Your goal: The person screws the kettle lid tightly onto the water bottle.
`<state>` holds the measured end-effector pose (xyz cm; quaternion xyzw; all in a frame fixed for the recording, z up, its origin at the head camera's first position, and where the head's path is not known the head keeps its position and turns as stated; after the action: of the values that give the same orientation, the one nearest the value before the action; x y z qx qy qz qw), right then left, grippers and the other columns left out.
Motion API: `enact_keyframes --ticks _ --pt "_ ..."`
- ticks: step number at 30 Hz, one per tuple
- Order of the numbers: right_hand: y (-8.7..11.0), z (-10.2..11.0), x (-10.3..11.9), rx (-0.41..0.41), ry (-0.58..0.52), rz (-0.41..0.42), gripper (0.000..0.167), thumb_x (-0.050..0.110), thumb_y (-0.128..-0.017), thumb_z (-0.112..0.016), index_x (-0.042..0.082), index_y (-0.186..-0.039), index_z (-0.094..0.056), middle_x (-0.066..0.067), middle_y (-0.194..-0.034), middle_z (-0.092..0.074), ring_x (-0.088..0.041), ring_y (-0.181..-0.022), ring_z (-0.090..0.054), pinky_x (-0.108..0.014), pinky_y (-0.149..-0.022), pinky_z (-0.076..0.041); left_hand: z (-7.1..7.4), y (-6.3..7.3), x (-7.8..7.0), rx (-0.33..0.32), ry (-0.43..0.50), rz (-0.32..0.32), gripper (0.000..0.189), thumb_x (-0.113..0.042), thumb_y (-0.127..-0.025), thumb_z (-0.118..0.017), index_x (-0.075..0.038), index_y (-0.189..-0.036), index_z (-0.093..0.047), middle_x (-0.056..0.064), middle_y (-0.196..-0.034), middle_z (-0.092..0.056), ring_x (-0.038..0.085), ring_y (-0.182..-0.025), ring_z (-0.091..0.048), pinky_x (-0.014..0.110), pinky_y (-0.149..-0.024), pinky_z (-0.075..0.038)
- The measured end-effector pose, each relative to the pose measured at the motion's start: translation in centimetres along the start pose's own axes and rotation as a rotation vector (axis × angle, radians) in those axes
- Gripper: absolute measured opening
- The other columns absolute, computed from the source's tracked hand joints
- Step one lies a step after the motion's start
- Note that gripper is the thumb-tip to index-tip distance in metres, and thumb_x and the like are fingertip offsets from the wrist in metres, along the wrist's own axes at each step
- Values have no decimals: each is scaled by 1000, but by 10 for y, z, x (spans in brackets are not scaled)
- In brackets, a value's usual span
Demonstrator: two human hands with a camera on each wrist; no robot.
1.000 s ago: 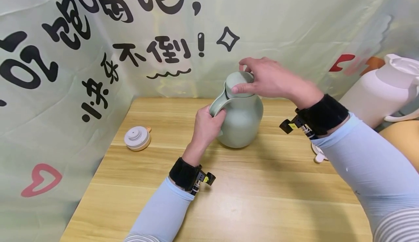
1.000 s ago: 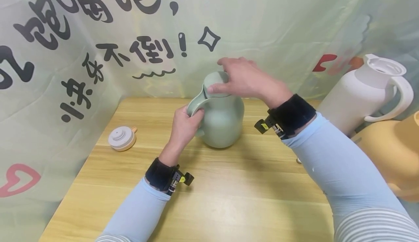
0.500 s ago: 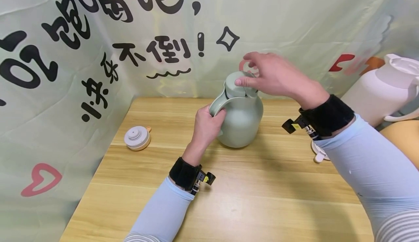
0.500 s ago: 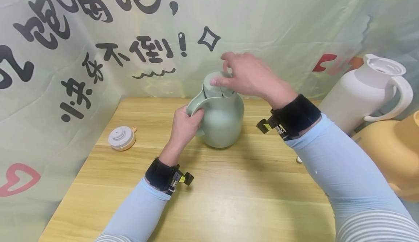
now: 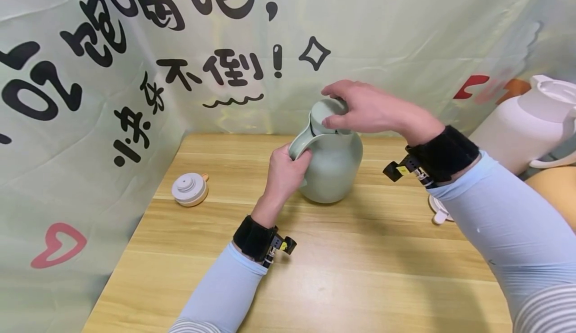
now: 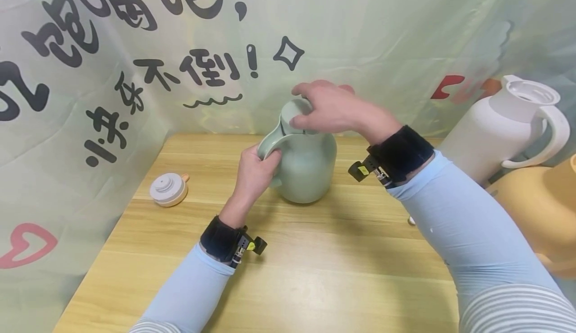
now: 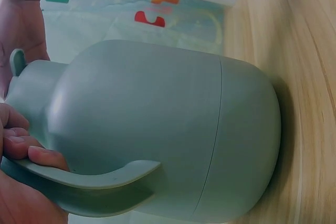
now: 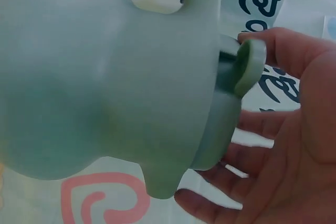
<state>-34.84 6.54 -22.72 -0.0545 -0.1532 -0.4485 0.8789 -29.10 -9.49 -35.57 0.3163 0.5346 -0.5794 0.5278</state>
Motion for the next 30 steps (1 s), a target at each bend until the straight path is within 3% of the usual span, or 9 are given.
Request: enact_keyframes --ticks 6,14,19,22,24,27,30 --pt "-2 -1 -6 -67 63 -72 82 71 -95 -55 7 -146 -49 -21 -139 -54 -37 -128 -51 -55 -110 -42 -1 0 0 -4 -5 4 39 -22 -88 -67 -17 -59 -41 -8 -55 -30 14 -56 -37 30 -55 -32" --pt "3 5 -11 -136 89 -41 54 63 -103 -49 17 -130 -58 -13 -118 -67 -31 -112 -60 -48 -94 -48 0 0 0 -10 -15 15 40 -24 -88 -66 -18 -59 -40 -7 -56 -29 16 -59 -39 31 -55 -33" --pt "7 5 -9 -35 -3 25 64 61 -99 -57 18 -145 -49 -13 -139 -59 -31 -128 -55 -53 -108 -43 1 0 0 -10 -17 16 39 -24 -88 -66 -17 -59 -40 -7 -57 -30 16 -59 -39 31 -55 -33" --pt "11 1 -5 57 -37 62 76 56 -96 -66 20 -157 -37 -7 -157 -43 -33 -137 -47 -55 -115 -39 1 0 0 -4 -11 17 39 -23 -88 -66 -17 -59 -41 -7 -56 -31 15 -58 -39 31 -55 -33" --pt "12 -2 -4 94 -45 68 80 48 -95 -69 22 -160 -32 -3 -160 -36 -34 -137 -42 -54 -116 -37 1 0 1 0 -8 19 39 -23 -88 -66 -16 -60 -41 -7 -57 -31 15 -58 -40 30 -56 -34" --pt "12 -4 -3 95 -35 66 79 38 -94 -70 22 -161 -32 -2 -159 -33 -36 -135 -38 -53 -114 -37 1 0 1 2 -3 21 38 -23 -88 -66 -16 -60 -42 -7 -57 -30 16 -60 -43 30 -57 -37" --pt "10 -3 -3 55 -40 75 75 35 -94 -70 16 -157 -36 -5 -154 -40 -34 -132 -43 -52 -112 -39 0 0 1 3 1 22 37 -23 -88 -66 -16 -60 -43 -7 -58 -30 16 -63 -45 31 -58 -39"
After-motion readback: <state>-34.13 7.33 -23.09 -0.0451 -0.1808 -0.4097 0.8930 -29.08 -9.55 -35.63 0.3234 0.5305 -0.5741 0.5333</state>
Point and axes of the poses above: each hand's wrist, its own y-axis away from the middle knuckle, its own z-axis out of the back of the hand, x = y × z, the point moved 7 cm from there along -y, towards the middle knuckle
